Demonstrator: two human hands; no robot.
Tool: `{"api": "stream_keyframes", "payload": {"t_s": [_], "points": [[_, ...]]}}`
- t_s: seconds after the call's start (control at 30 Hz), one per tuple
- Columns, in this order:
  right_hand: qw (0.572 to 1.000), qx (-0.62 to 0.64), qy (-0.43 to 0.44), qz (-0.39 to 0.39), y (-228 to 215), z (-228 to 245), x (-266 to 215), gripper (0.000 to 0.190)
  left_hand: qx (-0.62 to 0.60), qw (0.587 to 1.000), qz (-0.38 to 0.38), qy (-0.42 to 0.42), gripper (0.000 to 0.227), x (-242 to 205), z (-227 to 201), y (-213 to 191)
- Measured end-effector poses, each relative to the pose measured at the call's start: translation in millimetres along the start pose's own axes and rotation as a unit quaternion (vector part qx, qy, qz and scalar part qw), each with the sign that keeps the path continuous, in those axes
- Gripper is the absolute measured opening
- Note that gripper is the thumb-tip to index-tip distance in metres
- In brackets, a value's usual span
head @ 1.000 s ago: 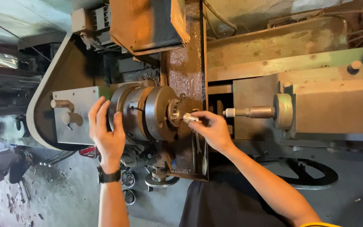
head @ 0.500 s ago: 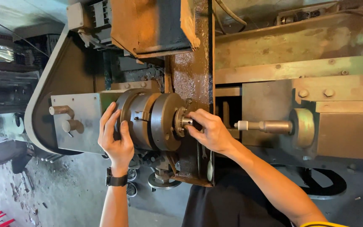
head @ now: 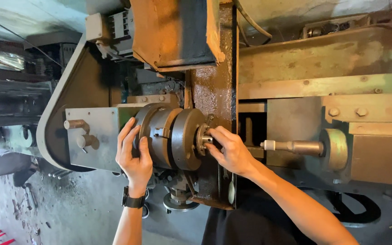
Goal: The person operates a metal lathe, using a cloth to wipe the chuck and a wrench to tighten a metal component. They repeatedly adjust the machine's controls and handle various metal parts and tools while the lathe is running.
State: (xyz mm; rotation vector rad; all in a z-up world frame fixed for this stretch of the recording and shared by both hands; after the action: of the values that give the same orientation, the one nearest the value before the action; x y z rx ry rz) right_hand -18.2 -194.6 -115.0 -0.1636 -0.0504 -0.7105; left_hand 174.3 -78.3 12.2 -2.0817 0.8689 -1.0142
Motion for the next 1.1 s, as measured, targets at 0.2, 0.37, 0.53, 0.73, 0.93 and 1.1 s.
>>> {"api": "stream_keyframes", "payload": {"t_s": [0.2,0.37,0.53,0.73,0.93,1.1], "points": [[0.999,-0.003,-0.017,-0.048,-11,3,-2,0.04,-0.04,0.999,0.005,-0.009,0.027,-3,2,-2],[0.999,-0.046,-0.028,0.005,-7,1,2,0.042,-0.039,0.999,0.007,-0.018,0.028,-1,2,-1],[0.999,-0.029,-0.032,0.002,-2,-3,2,0.042,-0.034,0.999,0.016,-0.017,0.029,-2,6,2],[1.0,-0.008,0.005,0.016,-9,-3,1,0.042,-0.063,0.996,0.049,-0.029,0.033,-2,6,-3],[0.919,0.349,0.143,-0.111,7,-57,31,0.042,-0.072,0.996,0.058,0.006,0.041,-15,19,2],[0.93,0.324,0.148,-0.091,30,-57,71,0.076,-0.072,0.996,0.05,-0.008,0.04,-16,26,4]]}}
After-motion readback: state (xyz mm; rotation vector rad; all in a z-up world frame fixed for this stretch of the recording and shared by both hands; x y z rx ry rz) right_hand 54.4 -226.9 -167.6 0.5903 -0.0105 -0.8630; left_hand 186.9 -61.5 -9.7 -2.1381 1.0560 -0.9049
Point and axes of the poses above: each hand's wrist, its own x-axis towards the middle knuckle, its own y-axis out of the palm, z = x × y, the point moved 6 cm from there along x, towards the middle knuckle, and after that the axes turned 4 degrees about y, right-handed, at the moved point
